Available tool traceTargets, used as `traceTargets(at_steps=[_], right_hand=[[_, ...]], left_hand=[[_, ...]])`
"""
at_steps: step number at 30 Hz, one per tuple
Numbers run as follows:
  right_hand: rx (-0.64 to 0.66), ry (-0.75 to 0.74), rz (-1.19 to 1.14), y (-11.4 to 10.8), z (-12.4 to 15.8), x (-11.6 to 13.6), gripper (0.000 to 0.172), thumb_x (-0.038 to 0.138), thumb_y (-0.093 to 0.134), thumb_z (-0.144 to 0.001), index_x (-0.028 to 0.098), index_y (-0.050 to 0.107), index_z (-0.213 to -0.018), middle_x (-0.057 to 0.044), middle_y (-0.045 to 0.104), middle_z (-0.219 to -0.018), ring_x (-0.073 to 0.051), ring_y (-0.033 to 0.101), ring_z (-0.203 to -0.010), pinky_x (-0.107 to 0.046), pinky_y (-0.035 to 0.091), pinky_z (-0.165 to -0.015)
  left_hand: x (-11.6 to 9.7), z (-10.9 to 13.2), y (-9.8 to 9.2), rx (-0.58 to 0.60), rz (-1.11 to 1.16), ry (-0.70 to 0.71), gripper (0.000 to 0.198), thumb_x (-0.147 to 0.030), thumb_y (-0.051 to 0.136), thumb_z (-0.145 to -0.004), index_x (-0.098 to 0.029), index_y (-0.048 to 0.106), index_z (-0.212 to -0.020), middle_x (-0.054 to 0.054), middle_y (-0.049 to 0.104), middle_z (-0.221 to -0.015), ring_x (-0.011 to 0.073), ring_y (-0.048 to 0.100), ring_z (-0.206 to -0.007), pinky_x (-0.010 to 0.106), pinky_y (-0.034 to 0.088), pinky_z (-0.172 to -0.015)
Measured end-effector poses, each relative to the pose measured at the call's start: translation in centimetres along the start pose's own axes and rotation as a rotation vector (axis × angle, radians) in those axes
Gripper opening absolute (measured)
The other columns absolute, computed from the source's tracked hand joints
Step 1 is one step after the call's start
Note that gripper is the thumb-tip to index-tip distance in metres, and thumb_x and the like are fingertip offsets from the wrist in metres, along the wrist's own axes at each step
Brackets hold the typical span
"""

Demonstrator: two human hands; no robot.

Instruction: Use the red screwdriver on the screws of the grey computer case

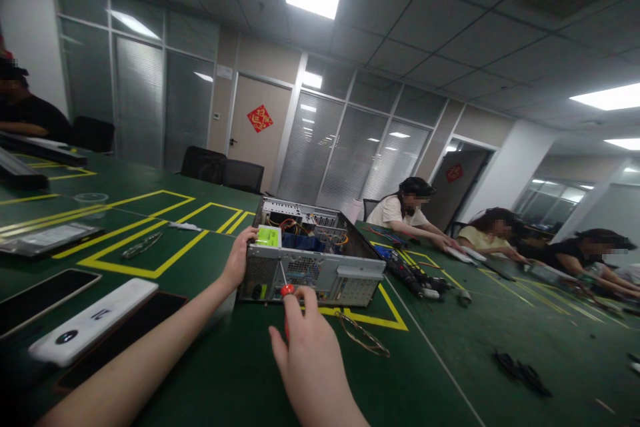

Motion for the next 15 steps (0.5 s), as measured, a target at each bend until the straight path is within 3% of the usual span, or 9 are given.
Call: traceTargets(at_steps=[3,7,9,11,13,15], right_hand=[[0.037,-0.105,0.012,0.3,0.3,0.9,0.033,0.0,0.064,-0.078,0.016,0.069,-0.107,-0.016,0.069,-0.122,-0.023,0.075,-0.088,-0.033,0.063,-0.076],[-0.114,-0.19,-0.001,-0.5,0.6,1.0,0.032,0.005,0.055,-0.087,0.014,0.067,-0.115,-0.016,0.071,-0.124,-0.024,0.074,-0.102,-0.032,0.061,-0.085],[-0.2,-0.15,0.018,-1.0,0.6,0.4,0.027,0.014,0.054,-0.093,0.013,0.067,-0.117,-0.016,0.074,-0.115,-0.024,0.076,-0.095,-0.031,0.062,-0.078],[-0.226,-0.067,0.061,-1.1,0.5,-0.5,0.023,0.024,0.051,-0.097,0.013,0.068,-0.11,-0.013,0.077,-0.096,-0.023,0.076,-0.076,-0.03,0.06,-0.063],[-0.188,0.01,0.091,-0.9,0.3,-1.1,0.024,0.032,0.051,-0.099,0.016,0.068,-0.103,-0.008,0.074,-0.08,-0.022,0.071,-0.061,-0.03,0.056,-0.053],[-0.123,0.051,0.079,-0.5,0.2,-1.2,0.021,0.035,0.056,-0.097,0.018,0.067,-0.1,-0.006,0.072,-0.079,-0.022,0.071,-0.062,-0.03,0.056,-0.054]], left_hand=[[0.1,0.0,0.0,-0.002,-0.001,0.0,0.049,-0.05,0.023,-0.103,-0.023,0.063,-0.103,0.01,0.067,-0.125,0.0239,0.055,-0.132,0.046,0.039,-0.117],[0.1,-0.1,0.0,-0.002,0.007,0.002,0.048,-0.05,0.023,-0.103,-0.023,0.063,-0.103,0.01,0.067,-0.124,0.0237,0.055,-0.131,0.046,0.039,-0.117],[0.0,-0.1,0.0,-0.004,0.008,-0.001,0.048,-0.049,0.023,-0.103,-0.023,0.063,-0.102,0.01,0.067,-0.124,0.0235,0.055,-0.131,0.046,0.04,-0.117],[-0.1,-0.1,0.0,-0.004,0.005,-0.005,0.048,-0.049,0.023,-0.103,-0.023,0.063,-0.102,0.01,0.067,-0.123,0.0232,0.055,-0.13,0.045,0.04,-0.117],[-0.1,-0.2,0.0,-0.004,-0.001,-0.011,0.049,-0.049,0.022,-0.103,-0.023,0.063,-0.101,0.01,0.067,-0.123,0.0232,0.056,-0.13,0.045,0.04,-0.116],[-0.2,-0.2,0.1,0.001,-0.004,-0.016,0.049,-0.05,0.022,-0.103,-0.023,0.063,-0.101,0.01,0.068,-0.123,0.0232,0.055,-0.131,0.044,0.039,-0.117]])
Point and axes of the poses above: each hand's wrist, its own z-axis away from the middle knuckle, its own y-axis out of the palm, x = y × z, the point moved 9 cm from there along -z, towards the middle knuckle
